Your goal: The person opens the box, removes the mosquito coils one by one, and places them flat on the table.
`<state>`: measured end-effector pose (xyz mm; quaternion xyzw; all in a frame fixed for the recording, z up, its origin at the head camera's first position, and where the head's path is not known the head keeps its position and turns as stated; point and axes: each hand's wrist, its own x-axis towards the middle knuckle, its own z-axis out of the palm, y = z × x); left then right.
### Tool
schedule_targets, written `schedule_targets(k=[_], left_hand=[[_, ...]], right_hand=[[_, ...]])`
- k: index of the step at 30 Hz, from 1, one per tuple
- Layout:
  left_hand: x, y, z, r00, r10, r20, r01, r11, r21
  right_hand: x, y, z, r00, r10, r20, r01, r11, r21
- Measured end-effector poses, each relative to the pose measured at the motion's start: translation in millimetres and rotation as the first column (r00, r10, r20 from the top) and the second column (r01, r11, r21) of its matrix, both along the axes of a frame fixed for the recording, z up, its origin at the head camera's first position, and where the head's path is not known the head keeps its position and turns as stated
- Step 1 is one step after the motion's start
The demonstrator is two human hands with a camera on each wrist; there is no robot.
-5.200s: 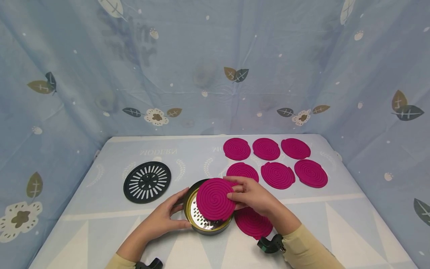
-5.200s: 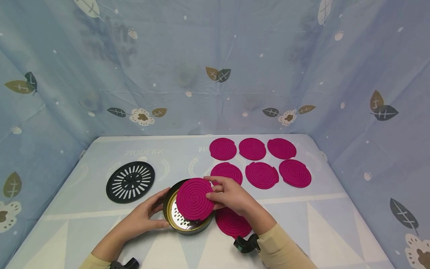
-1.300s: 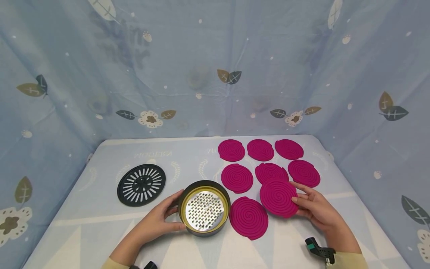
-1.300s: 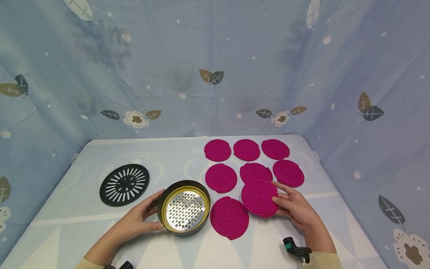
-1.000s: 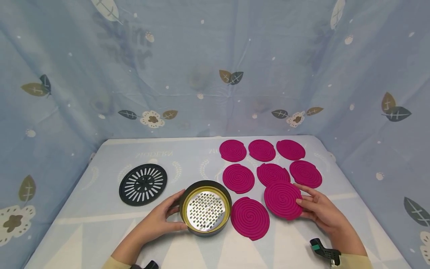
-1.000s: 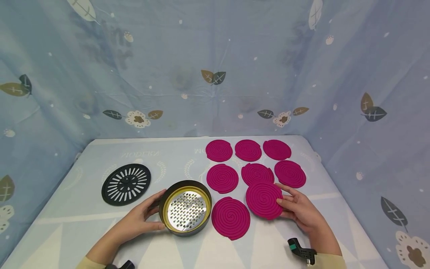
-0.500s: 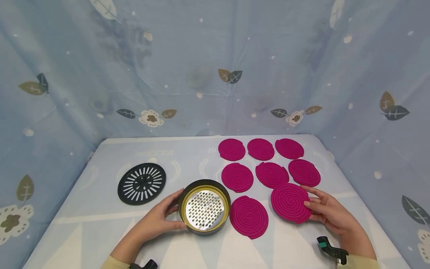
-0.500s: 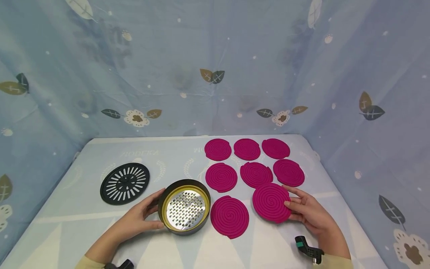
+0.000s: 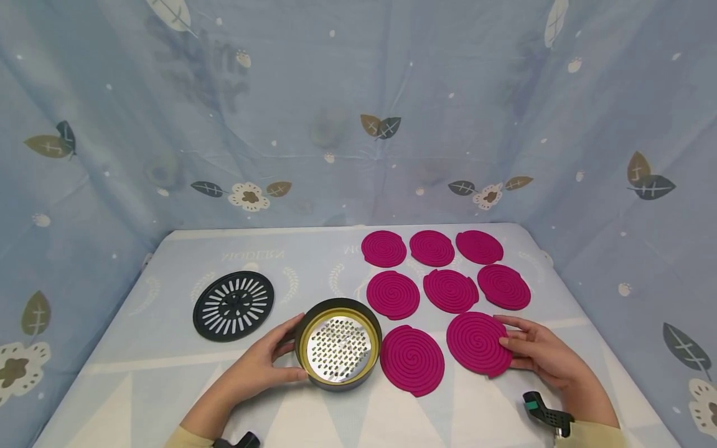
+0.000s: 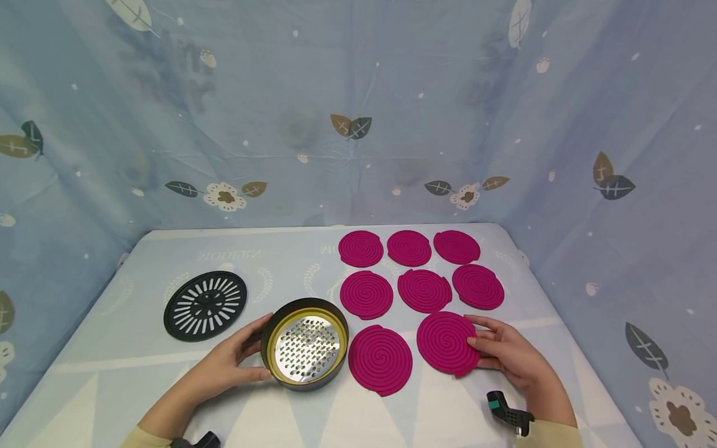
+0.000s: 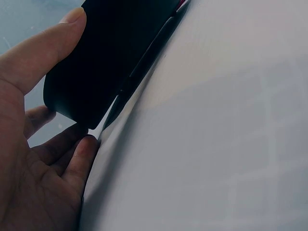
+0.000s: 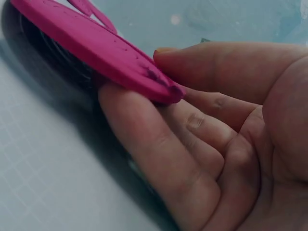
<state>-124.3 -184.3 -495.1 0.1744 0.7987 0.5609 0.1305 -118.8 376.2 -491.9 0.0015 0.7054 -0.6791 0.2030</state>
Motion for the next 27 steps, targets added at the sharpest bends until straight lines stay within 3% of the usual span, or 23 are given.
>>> schedule_targets(k=[7,13,17,22,27], left_hand=[[0.0,0.5,-0.3,1.0,0.001,0.004,-0.001,1.0,0.002],[0.7,2.1,0.8,1.0,0.028,0.011,-0.027,0.999,-0.032],[0.9,2.3,1.8,0.999,0.036,0.015,-0.036,0.999,-0.033],[0.9,2.2,2.0,0.999,0.031,0.007,-0.031,0.999,-0.029],[0.7,2.1,1.7,1.0,0.026,0.009,-0.026,0.999,-0.025]], right_hand=[[2.3,-2,5.1,0.998,-0.05,0.025,0.047,0.994,0.104],[6.9,1,13.8,0.997,-0.034,-0.069,0.048,0.975,0.218],[9.3,2,17.8,0.992,-0.081,-0.1,0.106,0.954,0.279],[10.1,3,18.3,0.983,-0.11,-0.149,0.149,0.947,0.284],[8.6,-1,14.8,0.977,-0.088,-0.194,0.135,0.959,0.25]])
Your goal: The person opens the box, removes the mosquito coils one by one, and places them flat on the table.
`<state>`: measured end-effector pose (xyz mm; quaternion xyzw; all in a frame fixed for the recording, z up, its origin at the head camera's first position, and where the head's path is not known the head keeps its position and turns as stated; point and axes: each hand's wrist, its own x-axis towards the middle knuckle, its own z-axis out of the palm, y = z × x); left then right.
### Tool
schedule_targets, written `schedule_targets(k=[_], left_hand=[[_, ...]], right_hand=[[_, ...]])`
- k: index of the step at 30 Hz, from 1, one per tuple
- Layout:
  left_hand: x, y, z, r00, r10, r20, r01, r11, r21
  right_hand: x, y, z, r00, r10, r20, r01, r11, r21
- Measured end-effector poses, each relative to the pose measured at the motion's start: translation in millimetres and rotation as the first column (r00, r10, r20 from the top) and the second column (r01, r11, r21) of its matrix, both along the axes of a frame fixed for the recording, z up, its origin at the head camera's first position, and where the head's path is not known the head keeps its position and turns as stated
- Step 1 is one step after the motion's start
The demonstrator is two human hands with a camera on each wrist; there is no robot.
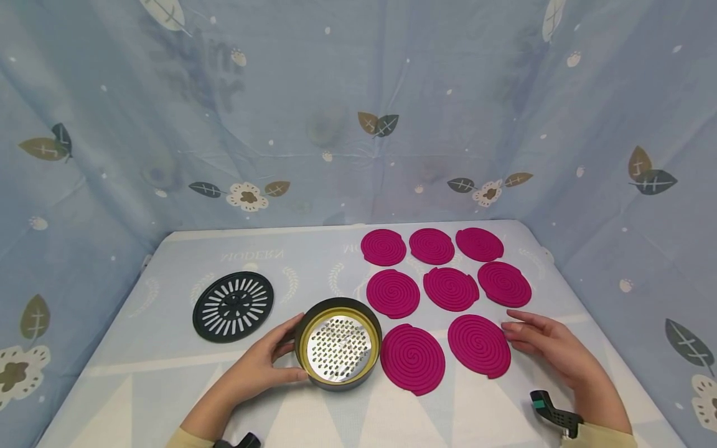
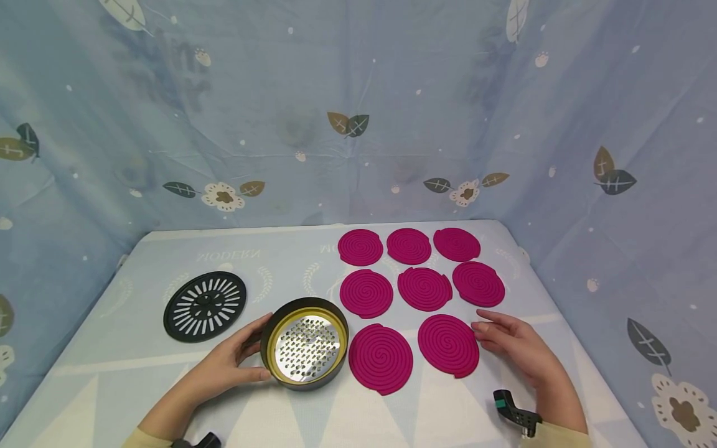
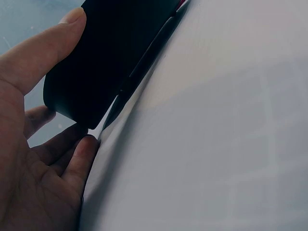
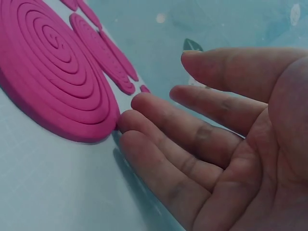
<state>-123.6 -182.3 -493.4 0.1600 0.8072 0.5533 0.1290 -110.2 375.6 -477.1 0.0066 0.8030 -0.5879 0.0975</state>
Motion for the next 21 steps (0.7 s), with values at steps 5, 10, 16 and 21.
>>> schedule_targets(k=[5,10,16,21], left_hand=[[-0.5,-0.5,-1.4,1.0,-0.003,-0.004,0.003,1.0,-0.001],[-1.7,-1.1,-2.5,1.0,-0.007,-0.01,0.007,1.0,0.004],[-1.6,-1.3,-2.2,1.0,-0.006,-0.006,0.006,1.0,0.009],[-1.5,-0.9,-1.3,1.0,-0.008,0.001,0.008,1.0,0.013]], right_hand=[[-1.1,-1.4,-2.7,1.0,0.017,-0.003,-0.017,1.0,-0.023],[-2.2,-1.0,-2.9,1.0,0.019,-0.003,-0.019,1.0,-0.025],[-3.1,0.2,-4.5,1.0,0.022,0.011,-0.022,0.999,-0.034],[-1.9,-0.3,-3.9,1.0,0.015,0.015,-0.015,0.999,-0.029]])
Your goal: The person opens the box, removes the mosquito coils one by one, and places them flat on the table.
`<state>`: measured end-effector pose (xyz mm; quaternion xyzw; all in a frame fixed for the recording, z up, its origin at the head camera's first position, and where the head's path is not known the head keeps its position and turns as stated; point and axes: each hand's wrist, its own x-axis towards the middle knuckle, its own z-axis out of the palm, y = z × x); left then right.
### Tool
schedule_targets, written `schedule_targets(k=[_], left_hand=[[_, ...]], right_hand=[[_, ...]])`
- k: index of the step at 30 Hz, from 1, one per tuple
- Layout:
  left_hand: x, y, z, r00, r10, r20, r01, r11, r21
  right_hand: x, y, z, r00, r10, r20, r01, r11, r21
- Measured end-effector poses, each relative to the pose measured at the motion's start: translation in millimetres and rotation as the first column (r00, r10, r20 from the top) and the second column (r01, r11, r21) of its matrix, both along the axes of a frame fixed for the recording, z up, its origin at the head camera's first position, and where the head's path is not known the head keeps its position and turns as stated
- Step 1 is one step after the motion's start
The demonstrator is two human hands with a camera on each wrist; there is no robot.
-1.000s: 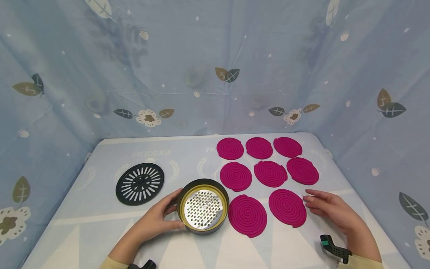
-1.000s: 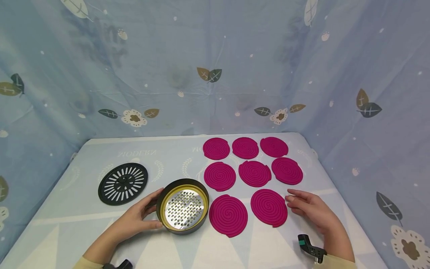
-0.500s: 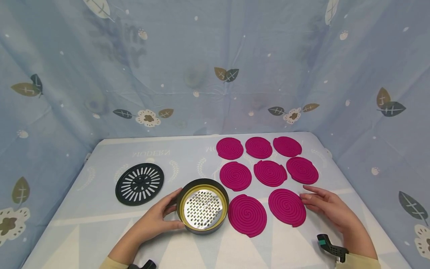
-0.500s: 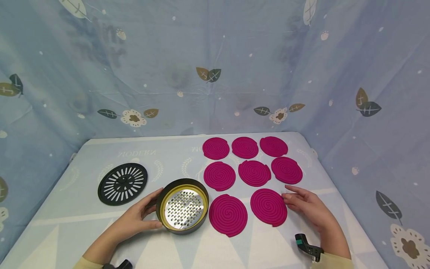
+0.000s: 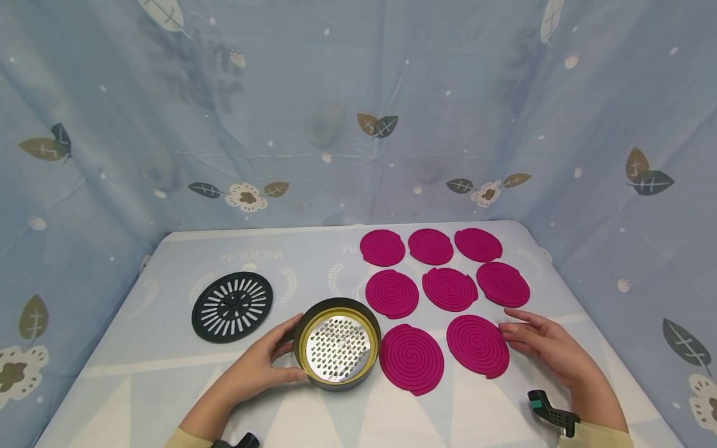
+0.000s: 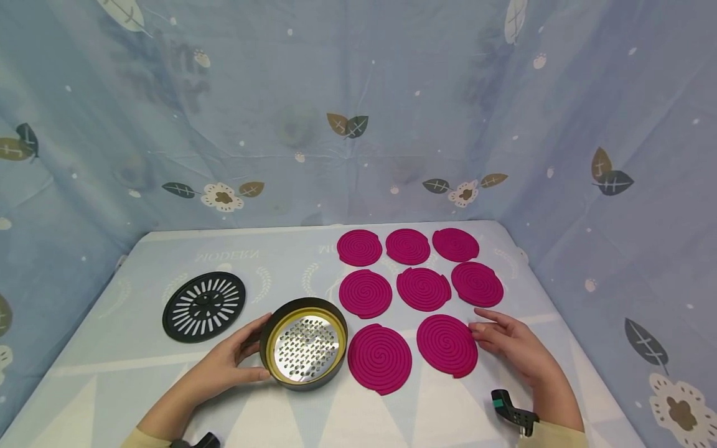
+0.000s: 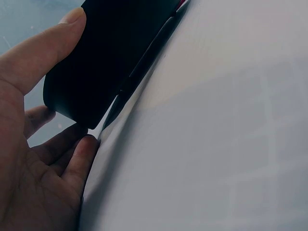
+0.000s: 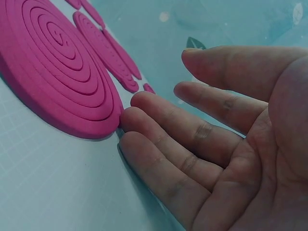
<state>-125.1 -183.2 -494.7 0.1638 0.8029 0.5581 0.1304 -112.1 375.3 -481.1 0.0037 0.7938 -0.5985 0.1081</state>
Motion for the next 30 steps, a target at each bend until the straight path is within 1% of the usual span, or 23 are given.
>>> schedule_targets(k=[9,17,24,30], left_hand=[[0.7,0.5,2.2,1.0,0.001,0.0,-0.001,1.0,-0.006],[0.0,-0.3,0.3,1.0,-0.001,-0.002,0.001,1.0,0.01],[0.6,-2.0,-2.3,0.999,-0.029,-0.04,0.031,0.999,0.032],[0.7,-2.5,-2.6,0.998,-0.031,-0.047,0.033,0.999,0.039]], right_hand=[[0.7,-1.7,1.8,1.0,-0.005,0.004,0.005,1.0,-0.003],[0.7,-1.1,2.1,1.0,-0.005,0.006,0.005,1.0,-0.004],[1.0,-0.5,0.9,1.0,-0.021,0.013,0.021,1.0,0.001],[0.6,-0.1,0.1,0.999,-0.031,0.014,0.031,1.0,-0.002]])
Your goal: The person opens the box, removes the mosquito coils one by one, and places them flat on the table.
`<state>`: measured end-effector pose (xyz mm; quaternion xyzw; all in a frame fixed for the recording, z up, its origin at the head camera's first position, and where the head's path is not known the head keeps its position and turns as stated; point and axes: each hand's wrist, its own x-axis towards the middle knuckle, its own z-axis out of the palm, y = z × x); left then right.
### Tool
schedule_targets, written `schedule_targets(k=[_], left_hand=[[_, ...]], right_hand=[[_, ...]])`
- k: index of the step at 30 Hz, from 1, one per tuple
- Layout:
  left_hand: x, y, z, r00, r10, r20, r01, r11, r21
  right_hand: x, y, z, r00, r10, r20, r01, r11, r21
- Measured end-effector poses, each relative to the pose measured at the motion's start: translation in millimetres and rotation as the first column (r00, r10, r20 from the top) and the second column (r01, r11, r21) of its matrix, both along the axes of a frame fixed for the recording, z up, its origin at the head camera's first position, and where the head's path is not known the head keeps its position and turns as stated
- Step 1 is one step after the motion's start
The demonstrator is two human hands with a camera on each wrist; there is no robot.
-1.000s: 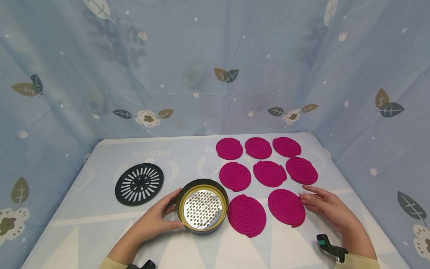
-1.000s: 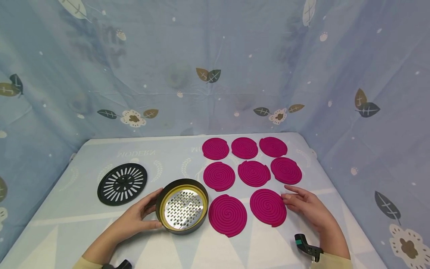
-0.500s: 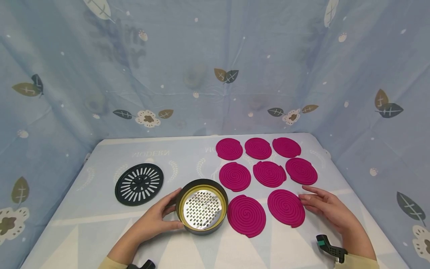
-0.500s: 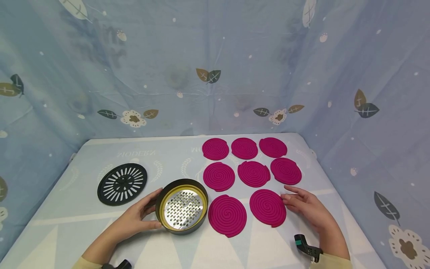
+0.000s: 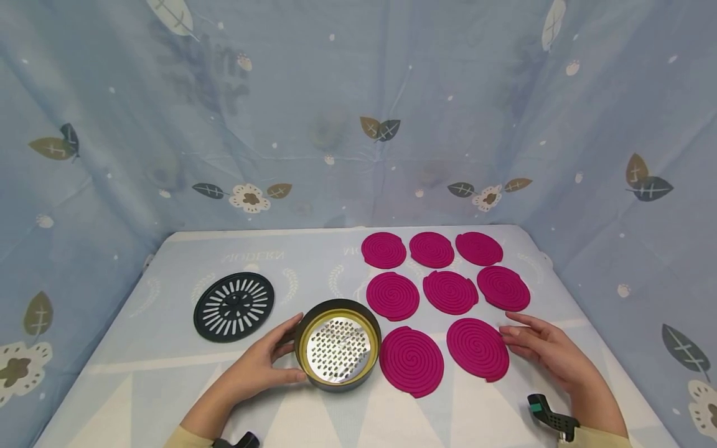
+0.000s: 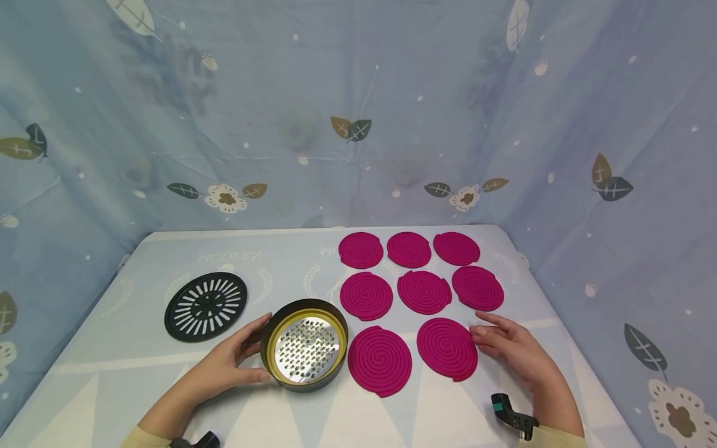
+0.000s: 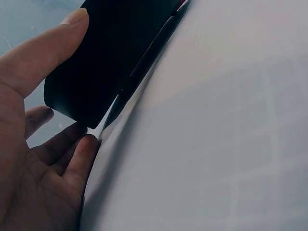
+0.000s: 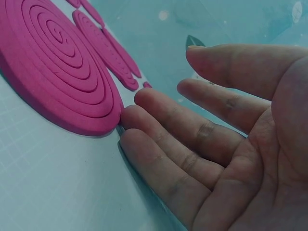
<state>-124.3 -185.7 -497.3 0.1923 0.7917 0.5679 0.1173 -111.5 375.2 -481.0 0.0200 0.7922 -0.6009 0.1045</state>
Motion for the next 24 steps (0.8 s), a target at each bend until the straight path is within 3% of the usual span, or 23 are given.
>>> schedule_targets(k=[5,9,14,16,18,21,24], left_hand=[[-4.5,2.1,-1.6,1.0,-0.01,0.001,0.01,1.0,0.025],[-8.3,2.9,0.6,0.998,-0.035,0.061,0.029,0.995,0.092],[-11.7,-1.1,12.4,0.983,-0.038,0.18,0.0,0.978,0.208],[-14.8,-5.2,20.5,0.983,-0.034,0.179,-0.007,0.976,0.22],[-20.5,-9.0,31.2,0.991,-0.023,0.135,-0.003,0.982,0.189],[-35.4,-11.5,48.7,1.0,0.011,-0.004,-0.011,1.0,0.013],[-56.4,-8.6,66.3,0.99,0.028,-0.139,-0.056,0.978,-0.202]], right_hand=[[-1.0,3,0.1,1.0,0.0,-0.028,-0.001,1.0,-0.009],[-0.7,7,-0.7,1.0,-0.018,-0.024,0.018,0.999,-0.029],[-4.7,8,4.7,0.997,-0.049,-0.063,0.045,0.997,-0.068],[-10.0,5,11.6,0.993,-0.059,-0.1,0.055,0.998,-0.04],[-17.8,2,20.0,0.988,-0.046,-0.146,0.051,0.998,0.031],[-33.6,-6,36.9,0.983,-0.019,-0.185,0.054,0.981,0.186],[-53.8,-15,54.9,0.977,0.034,-0.209,0.034,0.949,0.313]])
